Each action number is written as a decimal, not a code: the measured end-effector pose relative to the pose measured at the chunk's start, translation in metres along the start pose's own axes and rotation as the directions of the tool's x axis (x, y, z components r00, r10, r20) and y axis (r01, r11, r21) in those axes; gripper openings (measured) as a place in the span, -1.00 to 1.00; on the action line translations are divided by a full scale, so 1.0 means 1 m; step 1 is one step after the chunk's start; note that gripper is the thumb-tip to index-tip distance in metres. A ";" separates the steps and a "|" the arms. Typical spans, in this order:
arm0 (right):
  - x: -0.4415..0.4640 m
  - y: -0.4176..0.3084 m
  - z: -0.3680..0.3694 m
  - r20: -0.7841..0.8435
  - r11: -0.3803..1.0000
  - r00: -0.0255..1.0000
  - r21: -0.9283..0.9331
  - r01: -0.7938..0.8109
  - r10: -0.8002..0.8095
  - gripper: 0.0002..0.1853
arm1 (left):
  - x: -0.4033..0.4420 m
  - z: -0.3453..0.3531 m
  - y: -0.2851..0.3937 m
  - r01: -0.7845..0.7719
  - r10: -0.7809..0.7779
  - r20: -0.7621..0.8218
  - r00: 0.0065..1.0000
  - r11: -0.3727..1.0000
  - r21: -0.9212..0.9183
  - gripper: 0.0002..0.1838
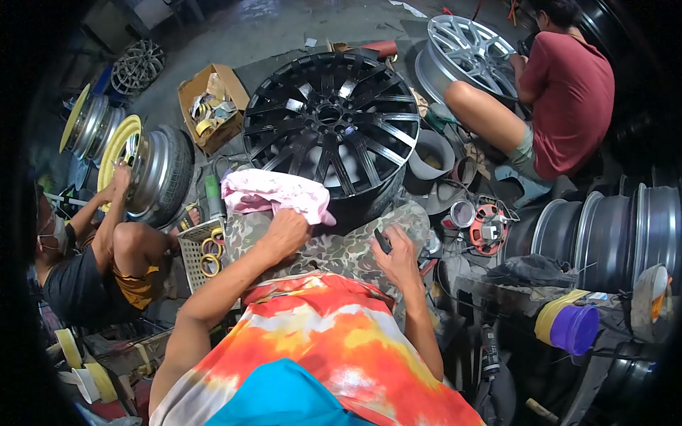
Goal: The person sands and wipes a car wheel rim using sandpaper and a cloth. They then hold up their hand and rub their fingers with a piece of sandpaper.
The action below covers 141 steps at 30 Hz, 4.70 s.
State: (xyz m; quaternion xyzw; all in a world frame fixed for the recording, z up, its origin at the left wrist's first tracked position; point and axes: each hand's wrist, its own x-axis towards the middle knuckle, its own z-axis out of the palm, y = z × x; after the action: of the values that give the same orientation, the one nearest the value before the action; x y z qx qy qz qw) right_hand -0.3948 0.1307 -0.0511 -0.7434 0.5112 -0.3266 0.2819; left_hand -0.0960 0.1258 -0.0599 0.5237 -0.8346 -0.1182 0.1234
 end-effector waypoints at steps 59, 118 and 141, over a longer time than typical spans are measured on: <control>0.103 -0.047 -0.160 -0.565 0.998 0.824 -0.054 0.028 -0.053 -0.79 | 0.034 -0.017 0.018 0.139 -0.138 -0.036 0.990 0.990 0.027 -0.78; 0.117 -0.049 0.040 0.351 0.865 0.818 -0.047 0.500 -0.455 -0.81 | -0.187 -0.211 -0.057 -0.279 -0.864 -0.446 0.235 0.380 -0.882 -0.40; 0.122 -0.057 0.036 0.430 0.841 0.804 -0.162 0.516 -0.411 -0.79 | 0.111 -0.197 -0.207 0.331 -0.767 -0.174 0.618 0.454 -0.827 -0.57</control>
State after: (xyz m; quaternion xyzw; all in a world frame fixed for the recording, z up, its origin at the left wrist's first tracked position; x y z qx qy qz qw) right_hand -0.3018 0.0368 -0.0066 -0.9262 0.2877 -0.1633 0.1812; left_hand 0.0975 -0.0755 0.0673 0.6901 -0.4149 -0.3245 0.4963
